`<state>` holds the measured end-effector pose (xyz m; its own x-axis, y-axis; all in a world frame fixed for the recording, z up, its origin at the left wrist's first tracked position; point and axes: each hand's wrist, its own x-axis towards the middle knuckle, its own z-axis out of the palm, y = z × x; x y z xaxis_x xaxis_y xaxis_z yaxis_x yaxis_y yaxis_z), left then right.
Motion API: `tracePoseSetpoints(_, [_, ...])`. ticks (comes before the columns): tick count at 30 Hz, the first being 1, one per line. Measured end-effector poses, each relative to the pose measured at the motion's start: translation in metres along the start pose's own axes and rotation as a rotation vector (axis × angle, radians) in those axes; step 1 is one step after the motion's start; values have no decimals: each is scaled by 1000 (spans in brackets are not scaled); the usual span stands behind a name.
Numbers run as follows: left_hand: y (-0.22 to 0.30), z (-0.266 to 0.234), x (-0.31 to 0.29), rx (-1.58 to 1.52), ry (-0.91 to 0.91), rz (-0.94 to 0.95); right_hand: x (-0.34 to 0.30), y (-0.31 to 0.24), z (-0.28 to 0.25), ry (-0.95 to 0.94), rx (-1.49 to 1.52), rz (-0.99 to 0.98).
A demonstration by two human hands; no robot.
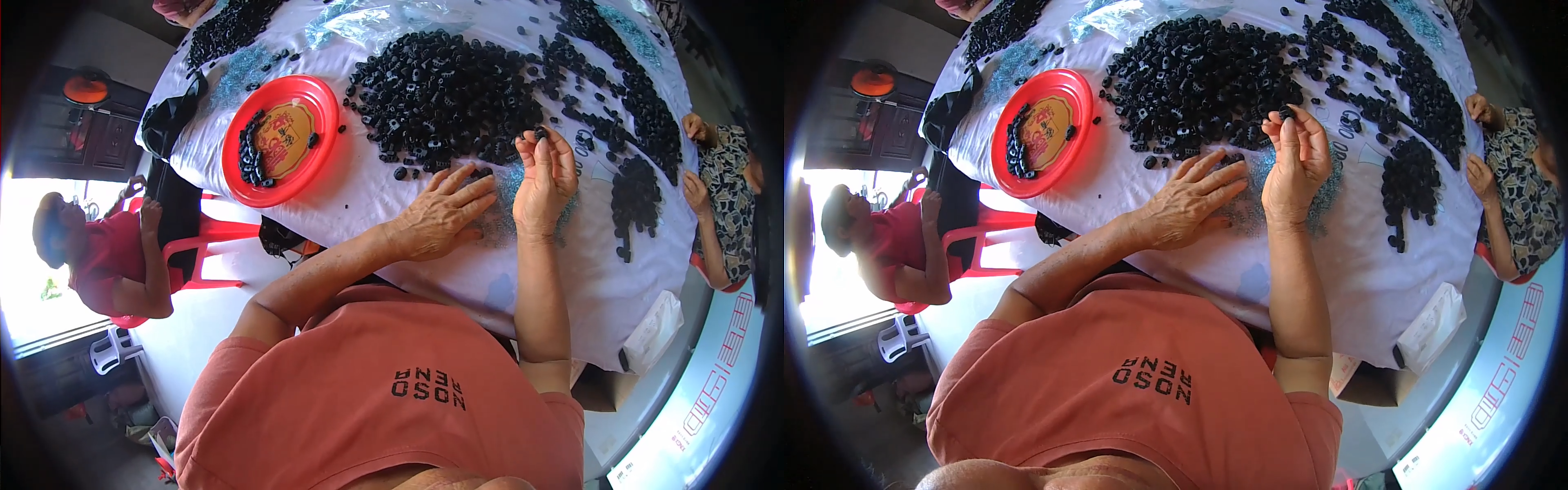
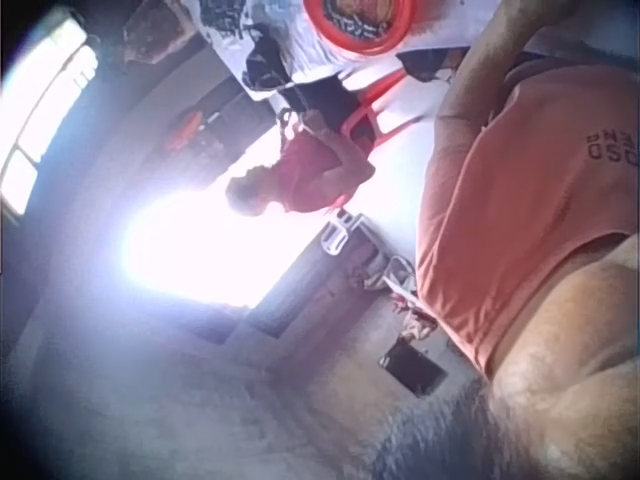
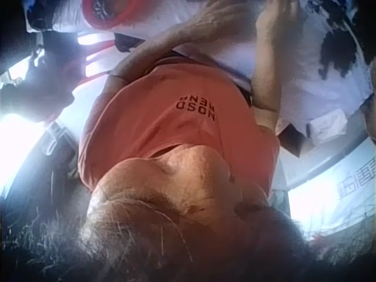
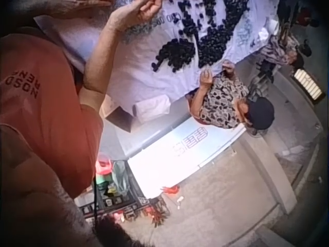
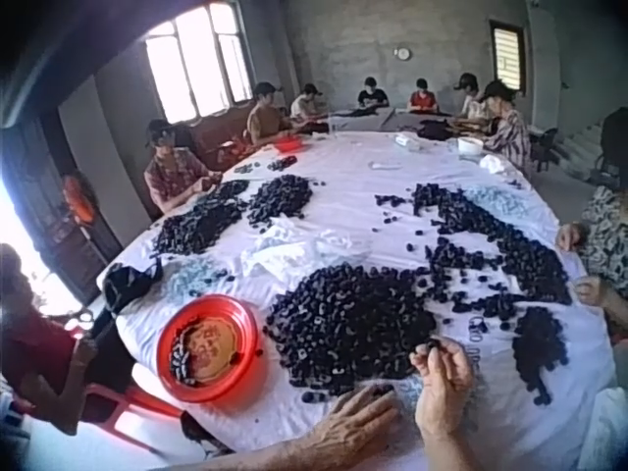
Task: The person passes a tray filled with plastic components to another person, then picks up black plastic pieces and small fasteners from the table and assembles them together by hand.
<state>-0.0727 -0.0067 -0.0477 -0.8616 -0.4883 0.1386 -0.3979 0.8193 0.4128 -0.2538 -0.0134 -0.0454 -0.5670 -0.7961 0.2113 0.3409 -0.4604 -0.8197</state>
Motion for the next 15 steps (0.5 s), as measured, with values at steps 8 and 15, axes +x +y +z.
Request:
tracePoseSetpoints(8, [-2, -3, -23, -20, -3, -45, -3, 0, 3, -30, -63, 30])
tracePoseSetpoints(15, [1, -7, -33, -70, 2, -70, -3, 3, 2, -28, -76, 43])
